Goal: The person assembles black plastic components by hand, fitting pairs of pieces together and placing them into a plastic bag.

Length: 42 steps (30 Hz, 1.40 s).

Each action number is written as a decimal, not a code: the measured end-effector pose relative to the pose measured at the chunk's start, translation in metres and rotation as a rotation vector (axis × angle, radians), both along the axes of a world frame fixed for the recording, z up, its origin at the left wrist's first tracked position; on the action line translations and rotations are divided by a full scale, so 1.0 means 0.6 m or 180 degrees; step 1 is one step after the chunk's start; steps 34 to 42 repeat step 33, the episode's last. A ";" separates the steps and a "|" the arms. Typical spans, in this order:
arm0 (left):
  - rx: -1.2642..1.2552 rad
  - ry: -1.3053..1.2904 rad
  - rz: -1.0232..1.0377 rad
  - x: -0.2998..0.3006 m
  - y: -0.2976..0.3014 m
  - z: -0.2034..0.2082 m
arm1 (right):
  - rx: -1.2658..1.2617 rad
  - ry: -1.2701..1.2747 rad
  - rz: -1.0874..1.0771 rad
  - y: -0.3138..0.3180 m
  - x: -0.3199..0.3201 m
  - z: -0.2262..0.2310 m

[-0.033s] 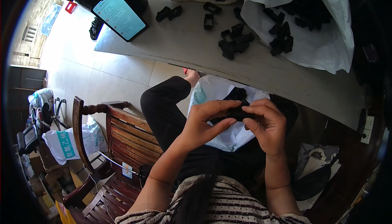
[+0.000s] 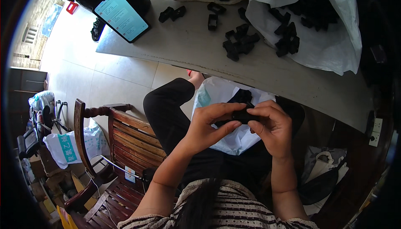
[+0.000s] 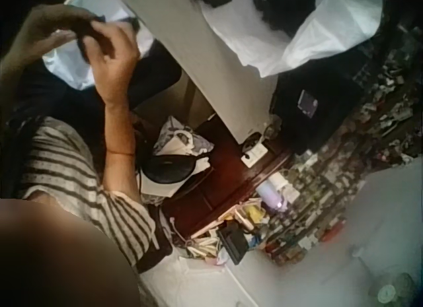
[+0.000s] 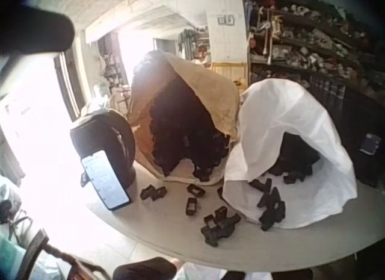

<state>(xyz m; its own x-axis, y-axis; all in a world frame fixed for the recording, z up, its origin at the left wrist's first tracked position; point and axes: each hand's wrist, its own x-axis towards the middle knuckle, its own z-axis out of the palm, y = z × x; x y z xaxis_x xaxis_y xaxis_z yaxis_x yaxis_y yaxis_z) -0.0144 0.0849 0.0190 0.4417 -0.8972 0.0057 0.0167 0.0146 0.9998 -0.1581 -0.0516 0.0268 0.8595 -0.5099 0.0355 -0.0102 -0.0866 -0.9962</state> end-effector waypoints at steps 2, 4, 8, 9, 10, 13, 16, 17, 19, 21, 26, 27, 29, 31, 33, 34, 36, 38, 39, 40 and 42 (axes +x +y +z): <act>-0.0116 -0.0015 -0.0059 0.003 0.003 -0.008 | 0.0376 0.0095 -0.0215 0.006 0.009 0.010; -0.0230 -0.0025 -0.0118 0.003 0.004 -0.007 | 0.0753 0.0196 -0.0432 0.004 0.010 0.008; 0.0191 -0.0096 -0.0325 -0.004 0.013 -0.010 | 0.1469 0.0063 0.0264 -0.007 -0.010 -0.042; 0.0300 -0.0174 -0.0350 -0.006 0.016 -0.019 | 0.1528 0.0054 0.0315 -0.003 -0.016 -0.056; 0.0299 -0.0168 -0.0353 -0.008 0.019 -0.024 | 0.1190 0.0201 0.0257 0.004 -0.019 -0.069; 0.0887 0.0094 -0.0239 -0.014 0.035 -0.041 | -0.0815 0.1110 -0.0142 0.016 -0.021 -0.077; 0.1084 -0.2229 0.0081 -0.003 0.074 -0.072 | -0.2032 0.1205 -0.0414 0.012 -0.060 -0.097; 0.1189 -0.2372 0.0206 0.001 0.087 -0.077 | -0.2362 0.1194 -0.0465 0.010 -0.076 -0.100; 0.1480 -0.2502 0.0395 0.004 0.114 -0.102 | -0.2253 0.1375 -0.0256 0.018 -0.097 -0.102; 0.1628 -0.2545 0.0395 0.001 0.138 -0.130 | -0.2649 0.1400 0.0571 0.032 -0.101 -0.096; 0.2051 -0.1861 0.0280 -0.026 0.148 -0.201 | -0.2717 0.1854 0.1535 0.088 -0.116 -0.138; 0.1799 -0.1469 0.0403 -0.031 0.144 -0.225 | -0.2745 0.1855 0.1500 0.087 -0.118 -0.164; 0.1698 -0.1430 0.0546 -0.025 0.140 -0.273 | -0.3742 0.2309 0.1158 0.077 -0.118 -0.212; 0.1860 0.0430 0.0835 0.007 0.136 -0.295 | -0.3676 0.2090 0.0546 0.050 -0.104 -0.234; 0.1031 0.1248 0.1066 0.041 0.111 -0.307 | -0.2945 0.2818 0.0318 0.007 -0.077 -0.214; 0.1031 0.1248 0.1066 0.041 0.111 -0.307 | -0.2945 0.2818 0.0318 0.007 -0.077 -0.214; 0.1031 0.1248 0.1066 0.041 0.111 -0.307 | -0.2945 0.2818 0.0318 0.007 -0.077 -0.214; 0.1031 0.1248 0.1066 0.041 0.111 -0.307 | -0.2945 0.2818 0.0318 0.007 -0.077 -0.214; 0.1031 0.1248 0.1066 0.041 0.111 -0.307 | -0.2945 0.2818 0.0318 0.007 -0.077 -0.214; 0.1031 0.1248 0.1066 0.041 0.111 -0.307 | -0.2945 0.2818 0.0318 0.007 -0.077 -0.214; 0.1031 0.1248 0.1066 0.041 0.111 -0.307 | -0.2945 0.2818 0.0318 0.007 -0.077 -0.214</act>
